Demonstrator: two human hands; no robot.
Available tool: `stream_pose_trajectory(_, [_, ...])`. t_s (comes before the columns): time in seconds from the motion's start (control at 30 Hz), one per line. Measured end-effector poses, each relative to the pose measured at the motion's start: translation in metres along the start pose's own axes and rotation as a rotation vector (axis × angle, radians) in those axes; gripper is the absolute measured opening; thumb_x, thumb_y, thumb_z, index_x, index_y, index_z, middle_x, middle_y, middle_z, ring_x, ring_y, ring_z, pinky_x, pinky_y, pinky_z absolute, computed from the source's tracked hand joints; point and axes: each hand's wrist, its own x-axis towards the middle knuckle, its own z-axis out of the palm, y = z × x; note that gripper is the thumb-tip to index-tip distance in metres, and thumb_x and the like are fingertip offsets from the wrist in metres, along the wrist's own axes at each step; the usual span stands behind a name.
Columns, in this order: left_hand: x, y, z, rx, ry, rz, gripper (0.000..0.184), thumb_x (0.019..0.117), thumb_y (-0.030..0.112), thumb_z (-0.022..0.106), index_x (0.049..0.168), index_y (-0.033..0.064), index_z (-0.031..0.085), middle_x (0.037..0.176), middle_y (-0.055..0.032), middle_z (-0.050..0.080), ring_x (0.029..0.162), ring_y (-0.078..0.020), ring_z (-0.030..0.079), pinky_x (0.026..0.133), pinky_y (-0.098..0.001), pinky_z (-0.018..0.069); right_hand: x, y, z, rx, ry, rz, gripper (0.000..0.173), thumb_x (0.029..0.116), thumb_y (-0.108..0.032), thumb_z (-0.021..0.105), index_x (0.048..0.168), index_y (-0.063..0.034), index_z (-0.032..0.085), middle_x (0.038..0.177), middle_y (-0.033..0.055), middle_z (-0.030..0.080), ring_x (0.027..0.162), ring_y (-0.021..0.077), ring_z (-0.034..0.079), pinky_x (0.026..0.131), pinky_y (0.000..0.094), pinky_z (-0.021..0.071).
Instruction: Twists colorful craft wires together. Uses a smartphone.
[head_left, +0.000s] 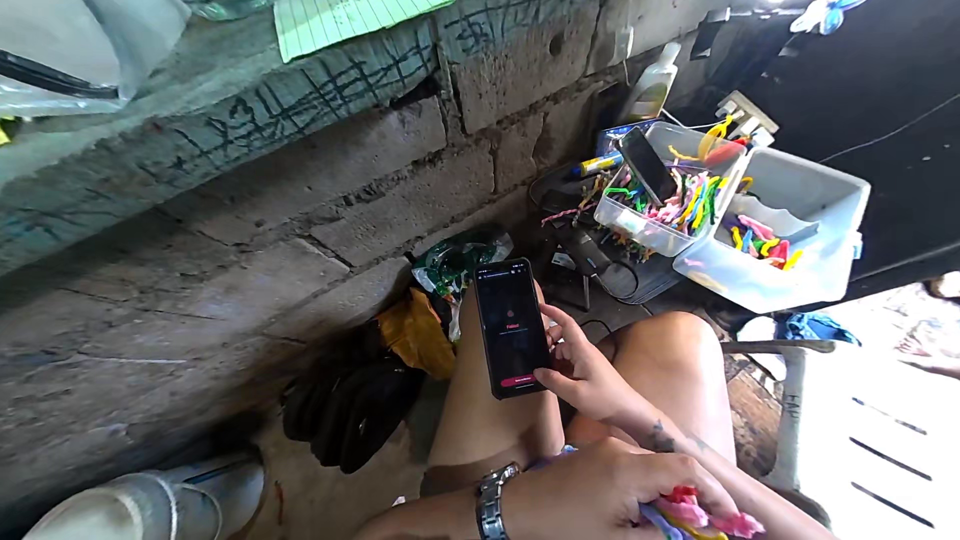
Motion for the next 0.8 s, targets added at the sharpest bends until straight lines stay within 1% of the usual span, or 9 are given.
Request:
stream_pose_trajectory(0.17, [0.001,-0.004,0.003,-0.025,0.01,-0.015,0.021,0.0904,-0.006,0.059,0.11,-0.0131,0.062,0.091,-0.0199,0.068,0.082,-0.0173,0.066,0.077,-0.0261,0.0535,0.001,0.002,0.006,0.032,0.025,-0.001,0.093,0.0816,-0.006,0.072,0.156,0.004,0.018,0.112,0.0104,0.064,0.086,0.007,0.07,0.076,0.0227,0.0603])
stream_pose_trajectory(0.23, [0.001,-0.006,0.003,-0.024,0.028,-0.012,0.021,0.0904,-0.005,0.06,0.109,-0.0133,0.062,0.09,-0.0197,0.068,0.081,-0.0163,0.065,0.076,-0.0247,0.053,0.001,0.003,0.003,0.005,0.029,-0.017,0.091,0.0841,-0.012,0.072,0.156,0.0051,0.02,0.109,0.0085,0.063,0.084,0.0049,0.067,0.074,0.0205,0.0585])
stream_pose_trajectory(0.3, [0.002,-0.006,0.001,-0.021,0.053,-0.01,0.02,0.092,-0.004,0.06,0.109,-0.0137,0.062,0.092,-0.0202,0.069,0.084,-0.0153,0.066,0.079,-0.023,0.0527,-0.001,0.004,-0.006,-0.044,0.055,-0.044,0.083,0.0894,-0.02,0.069,0.155,0.0066,0.025,0.11,0.008,0.062,0.079,0.0037,0.064,0.069,0.0197,0.0566])
stream_pose_trajectory(0.37, [0.003,-0.005,0.001,-0.032,0.119,-0.015,0.017,0.095,-0.002,0.06,0.107,-0.0144,0.063,0.09,-0.0199,0.069,0.082,-0.0125,0.066,0.078,-0.0208,0.0526,-0.006,0.0,-0.02,-0.08,0.096,-0.033,0.07,0.0945,-0.024,0.064,0.152,0.0043,0.036,0.115,0.0088,0.062,0.082,0.0051,0.063,0.07,0.0218,0.0559])
stream_pose_trajectory(0.47, [0.005,-0.006,-0.001,-0.043,0.24,-0.069,0.014,0.0976,0.0,0.06,0.103,-0.0128,0.062,0.085,-0.0157,0.066,0.076,-0.0056,0.061,0.072,-0.0161,0.0501,-0.022,-0.016,-0.047,-0.054,0.148,-0.032,0.044,0.1002,-0.028,0.056,0.137,-0.002,0.057,0.118,0.0034,0.064,0.093,0.0051,0.064,0.08,0.0232,0.0561])
stream_pose_trajectory(0.57, [0.005,-0.013,-0.002,-0.014,0.355,-0.144,0.011,0.0951,-0.001,0.06,0.101,-0.0099,0.063,0.082,-0.0105,0.065,0.074,-0.0018,0.059,0.07,-0.0147,0.0488,-0.046,-0.03,-0.064,0.022,0.171,-0.216,0.027,0.1065,-0.032,0.051,0.118,-0.0144,0.068,0.105,-0.0086,0.069,0.091,0.0004,0.065,0.081,0.0203,0.0553])
stream_pose_trajectory(0.63, [0.007,-0.014,-0.001,0.003,0.436,-0.18,0.01,0.0957,0.002,0.061,0.098,-0.008,0.062,0.081,-0.0067,0.063,0.073,0.0008,0.057,0.069,-0.0131,0.0474,-0.06,-0.041,-0.069,-0.001,0.154,-0.342,0.029,0.1083,-0.037,0.047,0.116,-0.0205,0.069,0.101,-0.0109,0.068,0.089,-0.001,0.063,0.079,0.0187,0.0535])
stream_pose_trajectory(0.7, [0.01,-0.014,-0.001,-0.004,0.473,-0.216,0.012,0.097,0.004,0.061,0.098,-0.0073,0.062,0.08,-0.0044,0.06,0.072,0.0024,0.054,0.067,-0.0123,0.0462,-0.071,-0.053,-0.072,-0.09,0.128,-0.413,0.03,0.1082,-0.041,0.046,0.114,-0.0221,0.069,0.102,-0.0108,0.066,0.095,-0.0011,0.062,0.083,0.0181,0.0516])
stream_pose_trajectory(0.8, [0.012,-0.014,-0.003,-0.018,0.474,-0.231,0.012,0.0982,0.006,0.062,0.101,-0.0061,0.06,0.081,-0.0033,0.06,0.071,0.0029,0.054,0.066,-0.0122,0.046,-0.081,-0.057,-0.068,-0.244,0.196,-0.44,0.022,0.1046,-0.037,0.056,0.105,-0.0198,0.069,0.102,-0.0087,0.064,0.099,-0.0001,0.061,0.085,0.016,0.052])
